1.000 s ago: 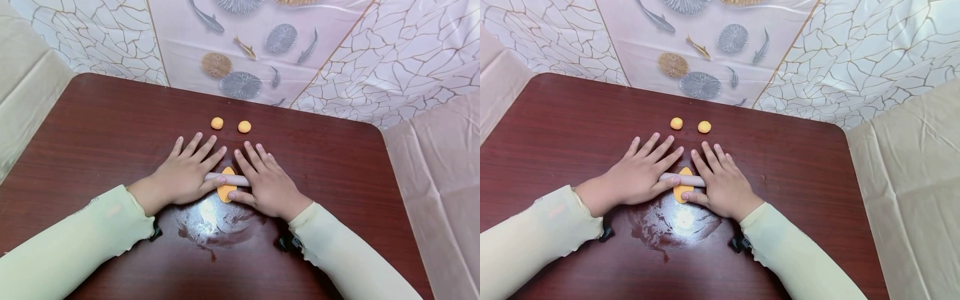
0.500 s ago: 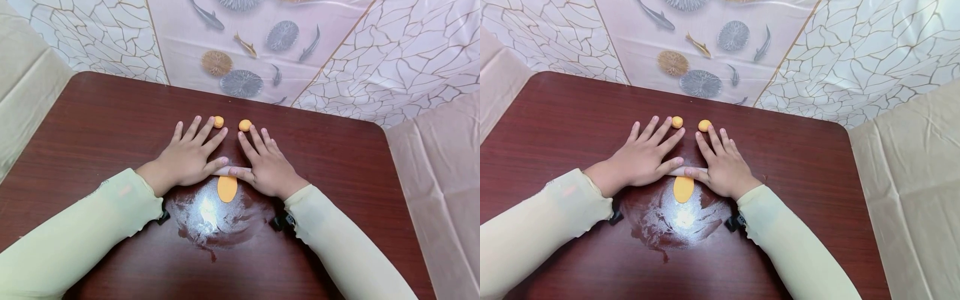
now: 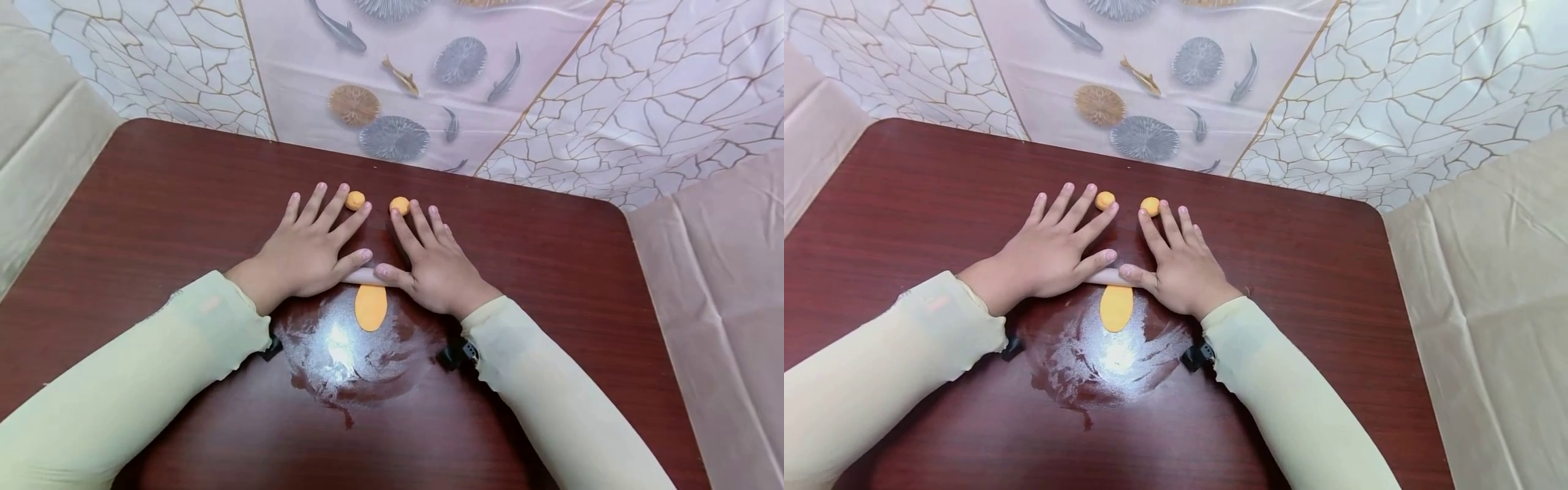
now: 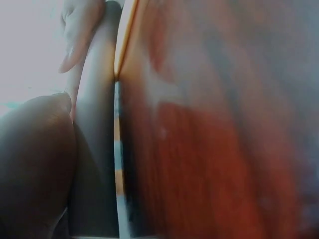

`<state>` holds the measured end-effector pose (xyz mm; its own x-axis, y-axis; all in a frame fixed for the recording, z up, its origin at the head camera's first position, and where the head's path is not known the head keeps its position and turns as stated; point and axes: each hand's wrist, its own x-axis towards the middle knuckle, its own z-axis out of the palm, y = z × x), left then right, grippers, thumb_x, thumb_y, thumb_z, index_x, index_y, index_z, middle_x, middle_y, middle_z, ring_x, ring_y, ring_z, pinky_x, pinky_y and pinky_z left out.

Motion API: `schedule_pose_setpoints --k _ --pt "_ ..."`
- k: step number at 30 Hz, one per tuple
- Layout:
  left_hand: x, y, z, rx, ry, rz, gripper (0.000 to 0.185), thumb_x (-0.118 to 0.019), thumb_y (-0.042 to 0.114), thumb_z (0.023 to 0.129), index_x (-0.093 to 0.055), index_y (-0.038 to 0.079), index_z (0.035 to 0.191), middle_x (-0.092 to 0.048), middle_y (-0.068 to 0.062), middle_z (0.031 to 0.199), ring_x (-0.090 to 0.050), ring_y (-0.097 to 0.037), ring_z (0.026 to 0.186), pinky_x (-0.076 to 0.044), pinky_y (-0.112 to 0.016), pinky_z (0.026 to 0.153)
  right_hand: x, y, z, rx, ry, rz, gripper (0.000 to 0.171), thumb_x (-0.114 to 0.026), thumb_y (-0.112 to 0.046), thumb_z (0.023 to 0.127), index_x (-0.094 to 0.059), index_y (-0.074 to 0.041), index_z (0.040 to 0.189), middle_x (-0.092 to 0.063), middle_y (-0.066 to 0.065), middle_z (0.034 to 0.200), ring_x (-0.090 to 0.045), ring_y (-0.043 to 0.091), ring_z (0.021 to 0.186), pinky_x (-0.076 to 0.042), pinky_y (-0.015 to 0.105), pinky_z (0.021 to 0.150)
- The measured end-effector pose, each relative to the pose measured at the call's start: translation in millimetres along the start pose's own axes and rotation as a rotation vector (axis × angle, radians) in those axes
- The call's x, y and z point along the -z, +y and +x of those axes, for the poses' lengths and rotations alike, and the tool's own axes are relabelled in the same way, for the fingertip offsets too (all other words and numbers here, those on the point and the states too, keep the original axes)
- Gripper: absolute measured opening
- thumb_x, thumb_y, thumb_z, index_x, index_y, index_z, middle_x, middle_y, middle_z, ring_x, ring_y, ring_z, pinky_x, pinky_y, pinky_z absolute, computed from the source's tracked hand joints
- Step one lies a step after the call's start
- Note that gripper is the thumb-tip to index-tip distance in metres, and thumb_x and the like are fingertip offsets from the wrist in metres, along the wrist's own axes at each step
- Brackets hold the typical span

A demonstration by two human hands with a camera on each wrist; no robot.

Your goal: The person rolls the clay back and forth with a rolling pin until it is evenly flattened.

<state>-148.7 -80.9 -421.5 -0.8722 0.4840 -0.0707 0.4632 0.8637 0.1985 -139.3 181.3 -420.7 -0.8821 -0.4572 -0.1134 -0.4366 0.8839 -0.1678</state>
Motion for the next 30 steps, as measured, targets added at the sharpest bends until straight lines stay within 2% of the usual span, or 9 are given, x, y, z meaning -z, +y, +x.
schedule_pose_setpoints --k 5,12,17,22,27,30 --pt "-0.9 7.6 -15.3 -0.026 -0.018 0.025 0.080 -0.013 0.083 0.099 0.001 0.044 0.167 0.017 -0.002 0.177 0.018 -0.038 0.163 0.009 -0.067 0.128 -3.9 -6.2 -14.3 0.059 0.042 -0.076 0.095 -0.024 -0.086 0.096 0.004 -0.032 0.169 0.012 0.008 0.177 0.007 0.042 0.164 -0.012 0.057 0.132" --pt "-3.4 17.9 -34.5 -0.076 0.005 0.055 0.083 -0.015 0.085 0.098 -0.002 0.042 0.167 0.014 -0.002 0.177 0.015 -0.038 0.164 0.004 -0.066 0.129 -5.5 -15.7 -38.8 0.124 0.061 -0.124 0.098 -0.030 -0.086 0.096 -0.001 -0.027 0.170 0.006 0.010 0.178 0.004 0.041 0.164 -0.018 0.058 0.131" --pt "-7.6 22.2 -47.8 -0.097 0.017 0.059 0.085 -0.018 0.086 0.097 -0.003 0.042 0.168 0.005 -0.004 0.179 0.008 -0.038 0.165 -0.001 -0.065 0.130 -8.6 -23.9 -54.9 0.152 0.052 -0.130 0.100 -0.032 -0.086 0.096 -0.003 -0.025 0.170 0.001 0.010 0.179 -0.001 0.041 0.164 -0.019 0.058 0.131" --pt "-8.7 27.7 -63.7 -0.127 0.059 0.038 0.088 -0.023 0.086 0.097 -0.009 0.037 0.169 -0.005 -0.007 0.179 -0.001 -0.038 0.165 -0.007 -0.064 0.130 -11.3 -30.6 -67.0 0.174 0.051 -0.156 0.102 -0.033 -0.086 0.095 -0.004 -0.023 0.170 -0.002 0.010 0.179 -0.007 0.041 0.164 -0.021 0.057 0.130" --pt "-10.6 34.8 -75.5 -0.145 0.070 0.034 0.090 -0.026 0.085 0.097 -0.012 0.034 0.170 -0.008 -0.009 0.178 -0.003 -0.040 0.165 -0.009 -0.063 0.131 -13.6 -35.5 -80.1 0.184 0.061 -0.169 0.104 -0.037 -0.086 0.095 -0.006 -0.022 0.171 -0.005 0.010 0.178 -0.010 0.041 0.164 -0.021 0.057 0.130" --pt "-12.1 38.6 -82.3 -0.147 0.051 0.042 0.092 -0.025 0.087 0.096 -0.011 0.034 0.170 -0.008 -0.008 0.179 -0.002 -0.039 0.165 -0.009 -0.062 0.131 -15.2 -39.1 -88.0 0.183 0.062 -0.166 0.104 -0.037 -0.086 0.094 -0.008 -0.022 0.171 -0.006 0.010 0.178 -0.011 0.041 0.164 -0.022 0.058 0.130"
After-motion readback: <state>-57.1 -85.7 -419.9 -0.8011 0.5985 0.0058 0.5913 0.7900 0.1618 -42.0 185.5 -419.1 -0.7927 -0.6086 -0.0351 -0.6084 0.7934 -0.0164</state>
